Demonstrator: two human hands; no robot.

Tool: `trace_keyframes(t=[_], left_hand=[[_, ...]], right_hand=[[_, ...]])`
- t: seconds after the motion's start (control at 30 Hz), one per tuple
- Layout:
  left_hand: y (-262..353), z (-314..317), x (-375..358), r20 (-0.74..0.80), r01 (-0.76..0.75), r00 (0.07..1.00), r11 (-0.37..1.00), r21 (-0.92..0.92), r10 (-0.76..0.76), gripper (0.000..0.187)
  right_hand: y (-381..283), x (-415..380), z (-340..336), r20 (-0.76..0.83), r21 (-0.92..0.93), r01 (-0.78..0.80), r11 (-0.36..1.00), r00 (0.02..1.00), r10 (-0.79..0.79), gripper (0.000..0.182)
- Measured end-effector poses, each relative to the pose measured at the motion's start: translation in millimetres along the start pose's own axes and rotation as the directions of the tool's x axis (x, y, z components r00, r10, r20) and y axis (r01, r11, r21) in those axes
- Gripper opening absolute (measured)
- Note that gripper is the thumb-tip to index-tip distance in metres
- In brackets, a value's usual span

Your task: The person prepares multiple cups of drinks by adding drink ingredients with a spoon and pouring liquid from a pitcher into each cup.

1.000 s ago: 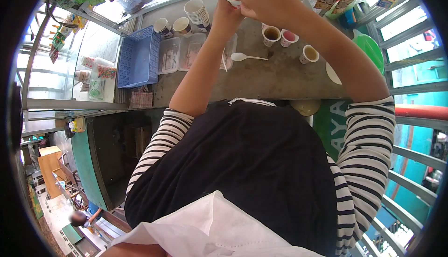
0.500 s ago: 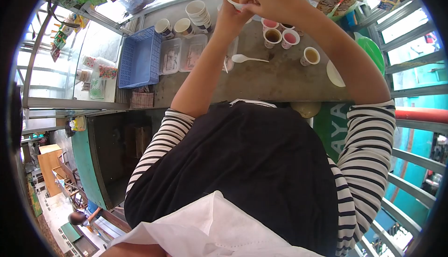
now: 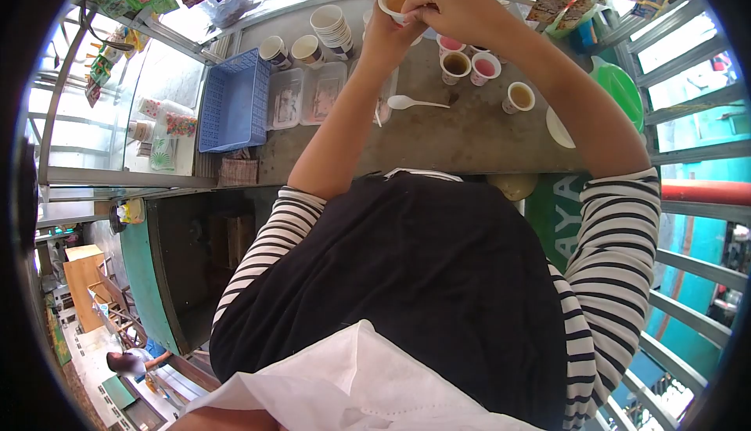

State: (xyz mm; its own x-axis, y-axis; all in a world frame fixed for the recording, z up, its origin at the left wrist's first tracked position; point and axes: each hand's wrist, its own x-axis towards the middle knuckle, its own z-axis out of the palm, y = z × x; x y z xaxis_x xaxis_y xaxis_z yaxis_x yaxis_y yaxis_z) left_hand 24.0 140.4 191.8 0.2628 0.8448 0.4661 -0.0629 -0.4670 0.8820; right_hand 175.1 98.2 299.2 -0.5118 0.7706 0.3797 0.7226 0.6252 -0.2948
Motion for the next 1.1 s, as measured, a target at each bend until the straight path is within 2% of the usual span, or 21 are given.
trace_keyframes(t=[0.07,0.23,0.33,0.4,0.43,0.5,0.67,0.8,0.9,1.1], left_hand=[[-6,0,4,0.018,-0.017,1.0,0.997,-0.071,0.018,0.06],[-6,1,2,0.026,-0.021,0.999,0.999,-0.04,0.022,0.06],[1,3,-1,0.019,0.003,1.0,0.999,-0.047,-0.003,0.059],[2,3,0,0.015,0.006,1.0,0.999,-0.036,-0.006,0.058],[0,4,1,0.015,-0.001,1.0,0.999,-0.039,0.002,0.058],[3,3,2,0.015,-0.009,1.0,0.999,-0.041,0.01,0.057],[6,3,1,-0.018,-0.046,0.999,0.999,0.028,0.046,0.055],[6,6,0,-0.019,-0.05,0.999,0.999,-0.016,0.05,0.055],[9,7,-1,-0.033,-0.027,0.999,0.999,0.04,0.028,0.056],[10,10,-1,-0.057,-0.029,0.998,0.998,0.049,0.032,0.055]], right_hand=[[2,-2,2,-0.005,0.026,-0.01,1.0,1.0,0.01,0.014],[6,-5,2,0.0,0.079,-0.006,0.997,1.0,0.006,0.013],[2,-7,1,0.004,0.027,0.007,1.0,1.0,-0.007,0.014],[-7,-9,3,-0.088,-0.141,0.063,0.988,0.993,-0.076,0.013],[-7,-10,6,-0.089,-0.141,0.061,0.988,0.993,-0.074,0.013],[-6,-12,13,-0.192,-0.197,0.092,0.976,0.973,-0.13,0.013],[-6,-17,19,-0.236,-0.167,0.051,0.985,0.968,-0.09,0.014],[-9,-20,19,-0.247,-0.206,0.045,0.978,0.964,-0.096,0.014],[-10,-19,24,-0.32,-0.214,0.032,0.976,0.942,-0.101,0.012],[-14,-16,26,-0.331,-0.213,0.004,0.977,0.941,-0.075,0.012]])
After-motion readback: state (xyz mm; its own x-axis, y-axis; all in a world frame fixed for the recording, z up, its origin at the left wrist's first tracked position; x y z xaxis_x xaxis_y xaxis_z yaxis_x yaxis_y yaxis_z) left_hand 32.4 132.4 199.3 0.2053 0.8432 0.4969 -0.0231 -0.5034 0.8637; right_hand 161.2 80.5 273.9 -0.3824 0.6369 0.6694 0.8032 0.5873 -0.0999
